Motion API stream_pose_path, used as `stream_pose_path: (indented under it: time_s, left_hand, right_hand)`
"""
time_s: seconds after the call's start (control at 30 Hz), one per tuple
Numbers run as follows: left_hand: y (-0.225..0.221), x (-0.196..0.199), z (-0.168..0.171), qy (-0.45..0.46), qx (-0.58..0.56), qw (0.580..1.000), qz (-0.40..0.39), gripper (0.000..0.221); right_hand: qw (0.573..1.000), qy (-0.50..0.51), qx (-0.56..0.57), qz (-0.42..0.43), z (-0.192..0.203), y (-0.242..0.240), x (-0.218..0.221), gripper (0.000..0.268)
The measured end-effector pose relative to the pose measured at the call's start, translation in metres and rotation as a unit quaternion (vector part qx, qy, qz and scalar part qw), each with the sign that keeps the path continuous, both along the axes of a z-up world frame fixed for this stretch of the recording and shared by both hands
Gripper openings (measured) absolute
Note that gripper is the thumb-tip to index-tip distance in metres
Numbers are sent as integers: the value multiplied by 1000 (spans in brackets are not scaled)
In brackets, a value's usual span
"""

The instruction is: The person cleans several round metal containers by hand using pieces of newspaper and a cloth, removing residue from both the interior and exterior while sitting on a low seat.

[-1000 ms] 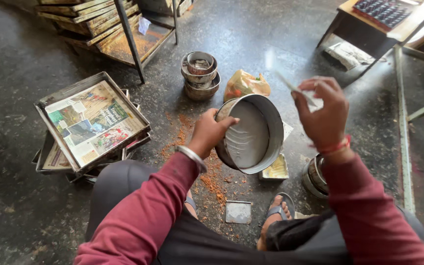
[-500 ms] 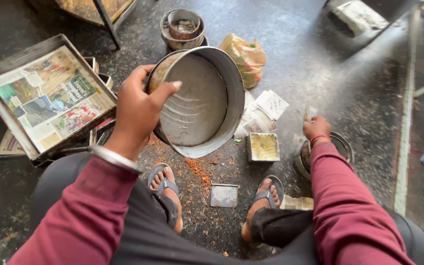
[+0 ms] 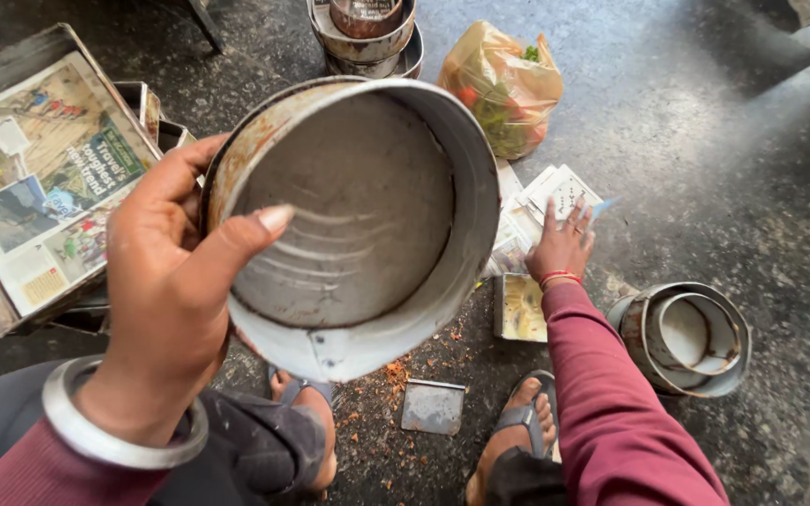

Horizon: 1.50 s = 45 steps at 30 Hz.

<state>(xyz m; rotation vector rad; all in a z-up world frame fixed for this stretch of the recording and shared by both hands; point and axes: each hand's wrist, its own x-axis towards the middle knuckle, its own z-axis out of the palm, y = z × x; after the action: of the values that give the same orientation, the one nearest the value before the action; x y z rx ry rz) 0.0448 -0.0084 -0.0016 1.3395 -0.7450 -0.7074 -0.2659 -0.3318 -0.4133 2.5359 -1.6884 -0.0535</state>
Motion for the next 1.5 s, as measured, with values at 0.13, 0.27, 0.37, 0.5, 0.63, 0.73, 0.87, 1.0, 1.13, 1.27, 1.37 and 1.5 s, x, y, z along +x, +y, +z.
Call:
stream_pose_path:
  time_s: [0.13, 0.27, 0.37, 0.5, 0.63, 0.73, 0.87, 1.0, 1.13, 1.27, 1.37, 1.5]
  left_hand:
    - [-5, -1, -6, 1, 23, 1000, -12, 48]
    - [-1, 0, -8, -22, 67, 997, -14, 48]
    - [1, 0, -6, -30, 72, 997, -17, 49]
    - [4, -2, -2, -45, 70, 996, -20, 48]
    - [7, -4, 1, -58, 84, 994, -33, 46]
    - [9, -6, 1, -74, 79, 993, -43, 45]
    - [11, -11, -2, -74, 54, 995, -48, 47]
    - [15, -9, -6, -89, 55, 994, -31, 47]
    - [9, -6, -17, -95, 28, 995, 4, 44]
    - [3, -6, -32, -39, 36, 997, 50, 46]
    - [-4, -14, -32, -18, 12, 998, 60, 47]
    - [8, -34, -34, 103, -54, 993, 11, 47]
  right_hand:
    - [980, 57, 164, -97, -4, -13, 16, 80]
    - [980, -70, 122, -143, 4, -12, 13, 105]
    - [951, -190, 96, -223, 8, -4, 2, 92]
    - [937, -130, 242, -217, 5, -1, -9, 87]
    - [945, -113, 242, -190, -14, -7, -10, 92]
    - [936, -98, 309, -134, -29, -14, -16, 72]
    - [901, -216, 341, -159, -31, -29, -7, 48]
    - [790, -470, 393, -30, 18, -38, 15, 23]
    - [596, -668, 445, 25, 164, -51, 34, 17]
    - [544, -700, 413, 208, 343, -2, 42, 28]
    - [787, -524, 169, 280, 460, 70, 40, 36]
    - [856, -269, 4, 441, 502, 193, 68, 11]
